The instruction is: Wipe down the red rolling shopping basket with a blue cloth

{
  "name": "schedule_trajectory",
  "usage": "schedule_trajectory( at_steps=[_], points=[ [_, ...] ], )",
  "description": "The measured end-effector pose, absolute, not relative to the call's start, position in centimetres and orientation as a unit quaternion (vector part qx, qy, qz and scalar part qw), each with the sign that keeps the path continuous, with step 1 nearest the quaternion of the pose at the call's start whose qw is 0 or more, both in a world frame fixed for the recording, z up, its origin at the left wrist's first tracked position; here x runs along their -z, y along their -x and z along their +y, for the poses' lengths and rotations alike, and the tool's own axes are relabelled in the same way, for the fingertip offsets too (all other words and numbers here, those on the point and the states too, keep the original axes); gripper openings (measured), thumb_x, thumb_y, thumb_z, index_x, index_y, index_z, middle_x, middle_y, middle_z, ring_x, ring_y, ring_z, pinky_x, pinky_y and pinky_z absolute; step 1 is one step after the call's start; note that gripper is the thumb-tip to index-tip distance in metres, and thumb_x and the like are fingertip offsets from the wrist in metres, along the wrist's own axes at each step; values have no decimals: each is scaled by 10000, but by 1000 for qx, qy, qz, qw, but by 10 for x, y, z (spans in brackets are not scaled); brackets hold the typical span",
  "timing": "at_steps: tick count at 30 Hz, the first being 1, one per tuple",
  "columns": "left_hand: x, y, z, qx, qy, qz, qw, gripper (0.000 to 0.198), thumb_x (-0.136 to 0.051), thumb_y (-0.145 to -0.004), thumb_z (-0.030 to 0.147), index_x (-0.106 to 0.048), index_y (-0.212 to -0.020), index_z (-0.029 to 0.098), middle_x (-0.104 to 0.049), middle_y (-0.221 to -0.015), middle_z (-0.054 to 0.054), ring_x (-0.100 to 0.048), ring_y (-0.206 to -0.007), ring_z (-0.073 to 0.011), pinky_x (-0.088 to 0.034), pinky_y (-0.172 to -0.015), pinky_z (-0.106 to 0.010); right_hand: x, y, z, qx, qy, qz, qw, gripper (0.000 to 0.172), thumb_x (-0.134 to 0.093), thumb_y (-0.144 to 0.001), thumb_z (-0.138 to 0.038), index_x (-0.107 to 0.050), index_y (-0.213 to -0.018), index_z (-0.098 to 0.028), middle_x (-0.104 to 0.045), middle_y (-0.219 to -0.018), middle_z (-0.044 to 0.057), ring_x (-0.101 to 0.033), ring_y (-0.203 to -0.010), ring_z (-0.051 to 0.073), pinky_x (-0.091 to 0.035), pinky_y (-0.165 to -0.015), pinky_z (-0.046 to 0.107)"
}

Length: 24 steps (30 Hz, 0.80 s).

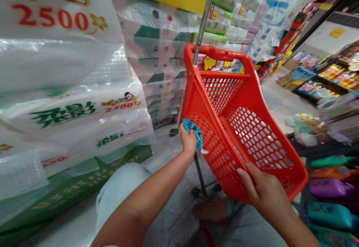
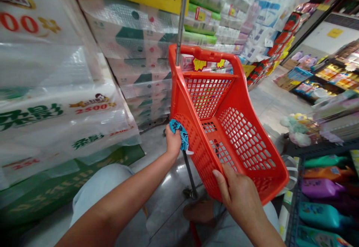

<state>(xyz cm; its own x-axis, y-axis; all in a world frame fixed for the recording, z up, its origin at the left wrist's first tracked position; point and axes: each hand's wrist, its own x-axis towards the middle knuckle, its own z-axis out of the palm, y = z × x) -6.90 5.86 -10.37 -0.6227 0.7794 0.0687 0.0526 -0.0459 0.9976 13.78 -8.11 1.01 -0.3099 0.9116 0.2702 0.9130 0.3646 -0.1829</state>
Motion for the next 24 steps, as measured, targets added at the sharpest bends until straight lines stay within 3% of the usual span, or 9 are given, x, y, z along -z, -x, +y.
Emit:
schedule_trajectory(
  at_steps=[3,7,11,16,24],
  points=[
    [67,84,65,-666,-449,552,223,455,-567,-783,43,-634,-1183,250,-585,-1257,-34,-539,-1252,-202,-389,-1154,-387,-8,-140,-79,-2,538,-827,167,392,-365,-1041,-502,-613,-933,-217,-639,-558,4,-644,-488,193,-363,-466,267],
    [49,104,75,-665,-555,471,166,516,-572,-661,4,-682,-1089,270,-607,-1211,-13,-569,-1202,-202,-431,-1106,-349,-5,-138,-80,0,531,-830,173,384,-368,-1043,-491,-616,-941,-216,-645,-563,4,-654,-486,195,-369,-449,266],
    [53,112,84,-691,-523,486,118,482,-462,-669,-23,-648,-1047,213,-611,-1108,-55,-584,-1131,-214,-451,-1072,-400,-1,-138,-81,11,531,-826,191,383,-368,-1043,-490,-620,-950,-216,-651,-568,10,-653,-481,200,-388,-447,269],
    [46,114,86,-684,-556,463,94,521,-533,-687,7,-645,-1127,263,-583,-1265,-36,-548,-1238,-204,-418,-1118,-360,3,-145,-77,-18,491,-852,181,311,-426,-1035,-439,-630,-1016,-205,-697,-629,16,-687,-521,189,-440,-461,252],
    [77,100,66,-666,-528,512,125,467,-523,-700,6,-625,-1092,238,-568,-1228,-56,-537,-1224,-220,-421,-1111,-393,2,-161,-76,-54,526,-827,191,392,-392,-1026,-522,-638,-938,-230,-711,-686,41,-693,-594,203,-459,-543,267]
  ],
)
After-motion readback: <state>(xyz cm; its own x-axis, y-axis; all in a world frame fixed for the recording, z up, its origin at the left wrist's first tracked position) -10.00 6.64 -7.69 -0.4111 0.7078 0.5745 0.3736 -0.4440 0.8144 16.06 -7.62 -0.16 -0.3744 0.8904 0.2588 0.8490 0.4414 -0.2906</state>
